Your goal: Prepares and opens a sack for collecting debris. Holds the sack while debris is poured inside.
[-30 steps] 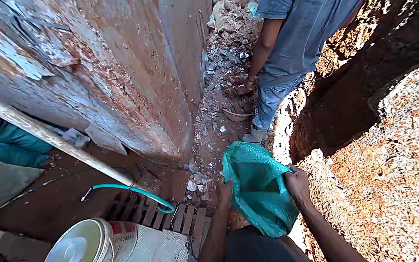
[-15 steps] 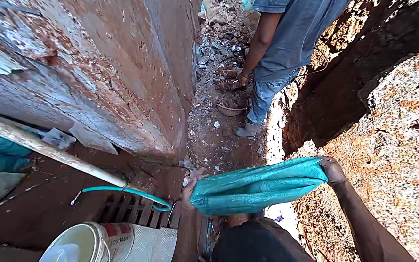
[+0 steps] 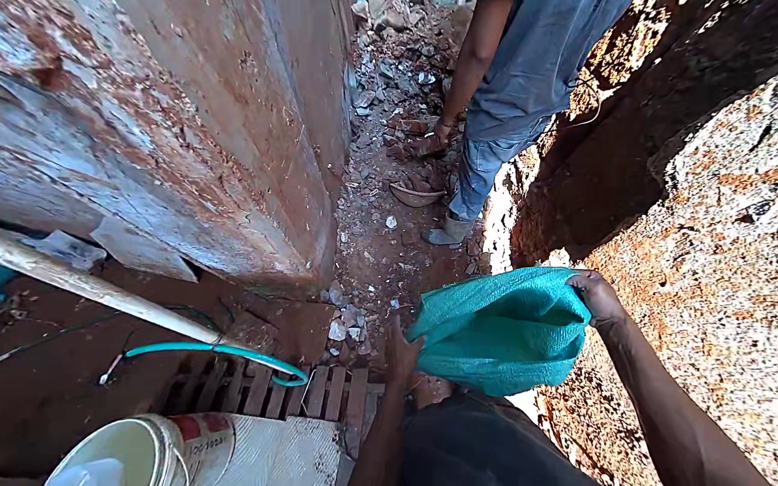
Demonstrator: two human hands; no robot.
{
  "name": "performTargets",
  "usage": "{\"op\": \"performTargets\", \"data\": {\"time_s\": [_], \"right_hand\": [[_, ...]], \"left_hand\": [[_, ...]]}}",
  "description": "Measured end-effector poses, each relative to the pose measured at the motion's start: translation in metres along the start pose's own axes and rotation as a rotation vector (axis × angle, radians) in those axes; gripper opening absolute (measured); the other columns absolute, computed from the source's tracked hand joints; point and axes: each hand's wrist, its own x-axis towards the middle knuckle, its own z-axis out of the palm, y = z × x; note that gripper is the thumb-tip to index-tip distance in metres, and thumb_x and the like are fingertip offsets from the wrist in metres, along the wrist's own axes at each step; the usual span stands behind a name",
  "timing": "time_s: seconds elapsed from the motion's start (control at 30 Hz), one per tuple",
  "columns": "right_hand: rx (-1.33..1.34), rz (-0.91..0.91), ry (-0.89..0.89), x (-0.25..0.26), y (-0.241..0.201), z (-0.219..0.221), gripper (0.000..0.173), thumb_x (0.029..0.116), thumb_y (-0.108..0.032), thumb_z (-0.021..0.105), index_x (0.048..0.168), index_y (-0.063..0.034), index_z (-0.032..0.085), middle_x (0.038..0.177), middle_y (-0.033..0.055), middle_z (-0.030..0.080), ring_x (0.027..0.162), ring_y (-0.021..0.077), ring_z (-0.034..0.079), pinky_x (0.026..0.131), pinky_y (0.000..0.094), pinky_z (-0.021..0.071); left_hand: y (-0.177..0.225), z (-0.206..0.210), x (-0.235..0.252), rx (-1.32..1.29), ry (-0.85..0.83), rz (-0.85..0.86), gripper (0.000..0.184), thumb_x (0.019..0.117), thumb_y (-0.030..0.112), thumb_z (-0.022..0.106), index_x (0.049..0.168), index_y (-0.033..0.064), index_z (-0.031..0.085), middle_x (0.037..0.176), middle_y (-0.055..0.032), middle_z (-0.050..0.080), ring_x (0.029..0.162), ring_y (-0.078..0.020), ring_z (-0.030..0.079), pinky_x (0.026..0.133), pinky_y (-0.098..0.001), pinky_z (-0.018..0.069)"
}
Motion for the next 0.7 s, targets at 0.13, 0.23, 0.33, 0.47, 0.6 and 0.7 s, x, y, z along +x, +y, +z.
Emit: {"op": "performTargets", "data": {"time_s": [0.13,0.23,0.33,0.47,0.6,0.7], "right_hand": [[-0.053,-0.092,-0.081,0.003,-0.008,-0.009,0.027,0.0849,-0.005,0.046,0.076,-0.0188,0.067,0.067,-0.0115,0.069,0.06,-0.0018,0.064,0.057,0.0213,0.0559],[-0.706,-0.102,-0.178,0.004,-0.021,-0.023,0.009,0.0829,-0.019,0.069,0.086,-0.0104,0.07,0.072,0.0007,0.065,0.067,0.0138,0.062,0.064,0.0399,0.0525],[-1.259,0.023,-0.169,0.01,-0.014,-0.036,0.032,0.0949,-0.032,0.068,0.113,-0.0058,0.071,0.096,0.0269,0.071,0.094,0.0504,0.068,0.079,0.0725,0.0495],[-1.153,-0.066,0.274,0.045,-0.022,-0.056,0.027,0.1024,-0.015,0.055,0.122,-0.0026,0.07,0.104,0.0353,0.069,0.103,0.0578,0.065,0.085,0.0746,0.0466],[-0.887,-0.23,0.496,0.092,-0.044,-0.025,0.03,0.1055,-0.018,0.05,0.126,-0.0002,0.064,0.103,0.0348,0.068,0.098,0.0561,0.066,0.084,0.0743,0.0479],[-0.997,-0.148,0.186,0.136,0.004,0.003,0.038,0.107,-0.026,0.049,0.131,0.0023,0.059,0.108,0.0343,0.068,0.103,0.0549,0.066,0.087,0.0733,0.0495]], "left_hand": [[0.001,0.023,0.011,0.056,-0.166,0.057,0.057,0.0967,0.021,0.068,0.148,0.0047,0.051,0.144,-0.0235,0.056,0.136,-0.0381,0.052,0.116,-0.0563,0.038],[0.025,0.029,0.01,-0.642,0.088,-0.195,0.038,0.1081,0.007,0.044,0.143,-0.0092,0.046,0.141,-0.0306,0.053,0.129,-0.0374,0.054,0.109,-0.0509,0.0449],[0.069,0.006,0.015,-0.89,0.206,-0.262,0.041,0.1098,0.011,0.041,0.149,-0.0031,0.041,0.144,-0.0281,0.05,0.129,-0.0362,0.053,0.107,-0.0528,0.0453],[0.144,-0.065,0.042,-0.609,-0.003,-0.051,0.038,0.1013,0.004,0.055,0.139,-0.0022,0.053,0.128,-0.0254,0.061,0.111,-0.0314,0.063,0.093,-0.0485,0.053],[0.2,-0.129,0.068,-0.376,0.062,0.251,0.038,0.0983,0.02,0.066,0.135,0.0128,0.06,0.119,-0.0153,0.068,0.096,-0.0275,0.067,0.08,-0.0497,0.0562],[0.215,-0.14,0.078,0.004,0.294,0.397,0.038,0.1002,0.015,0.061,0.136,0.0047,0.055,0.121,-0.0213,0.067,0.104,-0.0354,0.068,0.088,-0.0547,0.0561]]}}
